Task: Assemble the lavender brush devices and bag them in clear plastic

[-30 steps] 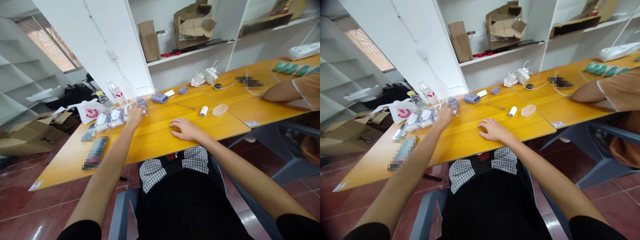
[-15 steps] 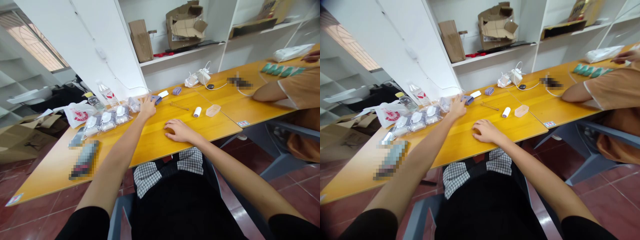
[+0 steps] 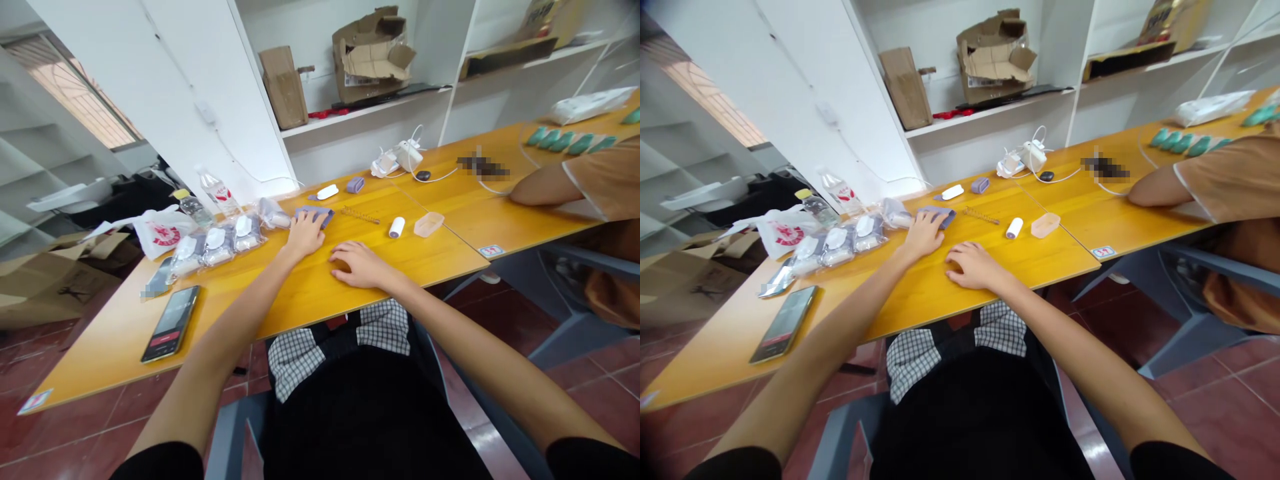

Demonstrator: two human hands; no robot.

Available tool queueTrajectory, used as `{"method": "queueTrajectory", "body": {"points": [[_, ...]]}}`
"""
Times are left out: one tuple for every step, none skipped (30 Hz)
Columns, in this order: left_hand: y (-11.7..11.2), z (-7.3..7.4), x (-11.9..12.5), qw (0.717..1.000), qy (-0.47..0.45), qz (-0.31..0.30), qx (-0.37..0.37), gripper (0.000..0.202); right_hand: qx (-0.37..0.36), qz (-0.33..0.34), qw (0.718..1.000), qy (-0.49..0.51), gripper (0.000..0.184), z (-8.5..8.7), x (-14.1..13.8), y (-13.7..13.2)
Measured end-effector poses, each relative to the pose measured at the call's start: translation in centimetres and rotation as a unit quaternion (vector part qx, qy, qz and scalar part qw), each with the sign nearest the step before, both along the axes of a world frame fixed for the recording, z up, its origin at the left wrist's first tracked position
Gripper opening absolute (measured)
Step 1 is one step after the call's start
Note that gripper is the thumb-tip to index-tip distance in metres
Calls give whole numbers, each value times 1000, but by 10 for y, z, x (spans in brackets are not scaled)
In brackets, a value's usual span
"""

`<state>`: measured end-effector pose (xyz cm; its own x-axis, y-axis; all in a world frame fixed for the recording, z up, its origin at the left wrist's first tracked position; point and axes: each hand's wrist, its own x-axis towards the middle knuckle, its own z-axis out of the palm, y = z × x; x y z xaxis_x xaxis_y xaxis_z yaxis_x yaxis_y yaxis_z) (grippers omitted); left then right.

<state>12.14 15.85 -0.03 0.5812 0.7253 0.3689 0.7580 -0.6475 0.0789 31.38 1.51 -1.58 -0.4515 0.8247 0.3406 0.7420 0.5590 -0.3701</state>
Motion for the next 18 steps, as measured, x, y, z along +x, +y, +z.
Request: {"method": "queueTrajectory", "body": {"points": [[-13, -1, -3, 1000, -12, -13, 4, 59, 2, 0, 1000, -1, 31, -1, 0, 0], [-24, -2, -7, 999, -26, -25, 7, 54, 5, -1, 1000, -3, 31, -1, 0, 0], [-34, -2, -11, 999, -35, -38, 13, 49, 7, -2, 1000, -4, 31, -1, -1, 0], [-43, -2, -15, 998, -41, -54, 16, 45, 9, -2, 1000, -3, 31, -1, -1, -1], [-51, -2, -20, 996, -46, -74, 13, 40, 11, -3, 1000, 0, 30, -1, -1, -1], [-57, -1, -25, 994, -53, -91, 9, 35, 12, -3, 1000, 3, 30, -1, -1, -1], [-62, 0, -29, 993, -61, -105, 3, 30, 12, -2, 1000, 7, 30, -1, -1, -1], [-66, 1, -34, 991, -73, -112, -2, 27, 12, 0, 1000, 9, 30, -1, 0, -2], [-69, 2, -38, 990, -88, -113, -5, 25, 10, 2, 1000, 11, 30, -1, 0, -1], [-71, 4, -42, 989, -105, -108, -4, 24, 9, 5, 1000, 11, 29, -1, 1, -1], [-72, 5, -46, 988, -120, -99, -3, 25, 7, 7, 1000, 11, 28, -1, 1, -1], [-73, 6, -50, 987, -134, -84, -2, 28, 5, 8, 1000, 11, 28, -1, 1, -1], [-72, 6, -54, 987, -143, -67, -5, 31, 3, 9, 1000, 12, 27, -1, 0, -2], [-72, 6, -57, 988, -148, -50, -16, 35, 3, 9, 1000, 12, 27, -2, 0, -3], [-70, 6, -60, 987, -150, -36, -34, 38, 9, 3, 1000, 9, 25, -2, -2, -4], [-69, 6, -63, 986, -152, -28, -57, 41, 22, -11, 1000, 6, 24, -1, -3, -5], [-67, 5, -66, 984, -156, -29, -79, 44, 42, -35, 998, 4, 23, 0, -4, -6], [-65, 5, -69, 981, -162, -38, -98, 46, 67, -68, 995, 6, 22, 2, -5, -8]]}}
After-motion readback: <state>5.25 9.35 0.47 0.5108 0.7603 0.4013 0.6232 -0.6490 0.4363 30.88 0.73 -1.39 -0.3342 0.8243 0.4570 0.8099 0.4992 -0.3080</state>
